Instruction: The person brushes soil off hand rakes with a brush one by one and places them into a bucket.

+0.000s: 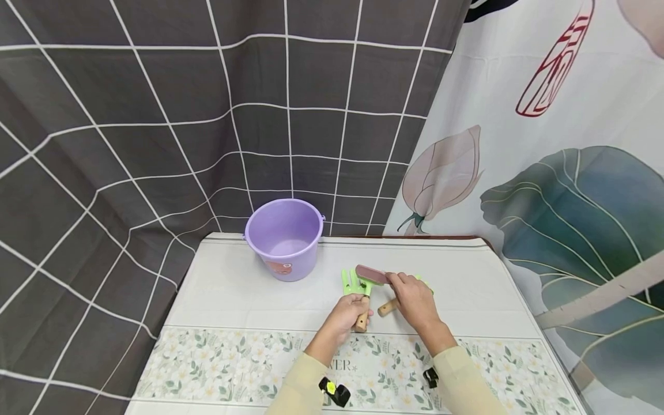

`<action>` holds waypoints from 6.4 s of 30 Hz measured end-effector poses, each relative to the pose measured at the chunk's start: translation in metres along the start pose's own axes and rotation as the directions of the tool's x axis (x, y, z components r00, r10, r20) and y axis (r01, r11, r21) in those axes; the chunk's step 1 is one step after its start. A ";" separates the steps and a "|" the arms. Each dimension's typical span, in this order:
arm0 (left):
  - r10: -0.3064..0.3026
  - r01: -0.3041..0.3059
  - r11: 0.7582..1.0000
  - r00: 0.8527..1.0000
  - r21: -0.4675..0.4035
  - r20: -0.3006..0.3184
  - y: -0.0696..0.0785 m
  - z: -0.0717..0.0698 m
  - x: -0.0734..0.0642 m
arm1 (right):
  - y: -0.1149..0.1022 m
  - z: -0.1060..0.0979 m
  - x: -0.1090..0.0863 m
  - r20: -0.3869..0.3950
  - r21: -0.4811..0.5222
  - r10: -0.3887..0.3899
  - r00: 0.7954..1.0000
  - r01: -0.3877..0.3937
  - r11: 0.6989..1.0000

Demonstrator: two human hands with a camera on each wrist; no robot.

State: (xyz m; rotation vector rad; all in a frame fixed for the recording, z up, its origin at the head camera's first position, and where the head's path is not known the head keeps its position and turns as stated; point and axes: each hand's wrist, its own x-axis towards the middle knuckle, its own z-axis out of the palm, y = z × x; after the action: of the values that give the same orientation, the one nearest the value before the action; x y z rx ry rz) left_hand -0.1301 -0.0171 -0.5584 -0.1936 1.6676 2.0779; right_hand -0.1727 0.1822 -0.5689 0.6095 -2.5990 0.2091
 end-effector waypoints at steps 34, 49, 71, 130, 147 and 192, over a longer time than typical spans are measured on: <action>0.003 -0.004 1.000 1.000 -0.019 -0.002 0.001 0.002 -0.007 | 0.004 0.004 -0.007 0.007 -0.045 -0.077 0.997 0.077 0.996; -0.004 0.004 1.000 1.000 -0.019 -0.001 0.003 0.001 -0.005 | 0.005 0.008 -0.009 -0.091 -0.049 -0.078 0.993 0.074 0.996; -0.003 0.003 1.000 1.000 -0.016 0.003 0.005 0.003 -0.007 | 0.004 0.006 -0.008 -0.150 -0.010 -0.006 0.989 0.005 1.000; 0.013 -0.013 1.000 1.000 -0.016 -0.010 0.001 0.006 -0.007 | 0.014 -0.011 0.003 -0.024 0.081 0.036 0.999 -0.034 0.996; 0.036 -0.036 0.999 0.999 -0.019 -0.006 0.001 0.008 -0.007 | -0.010 0.002 -0.007 0.023 0.044 -0.023 0.999 0.022 0.999; 0.045 -0.044 0.999 0.998 0.027 -0.031 0.003 0.004 -0.009 | 0.029 -0.007 -0.023 -0.021 0.149 0.003 1.000 0.000 0.989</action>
State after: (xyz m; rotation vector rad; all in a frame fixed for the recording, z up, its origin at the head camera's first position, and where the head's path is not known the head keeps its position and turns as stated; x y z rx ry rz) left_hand -0.1226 -0.0164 -0.5508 -0.1833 1.7323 2.0946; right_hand -0.1647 0.2183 -0.5746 0.6538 -2.5800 0.4115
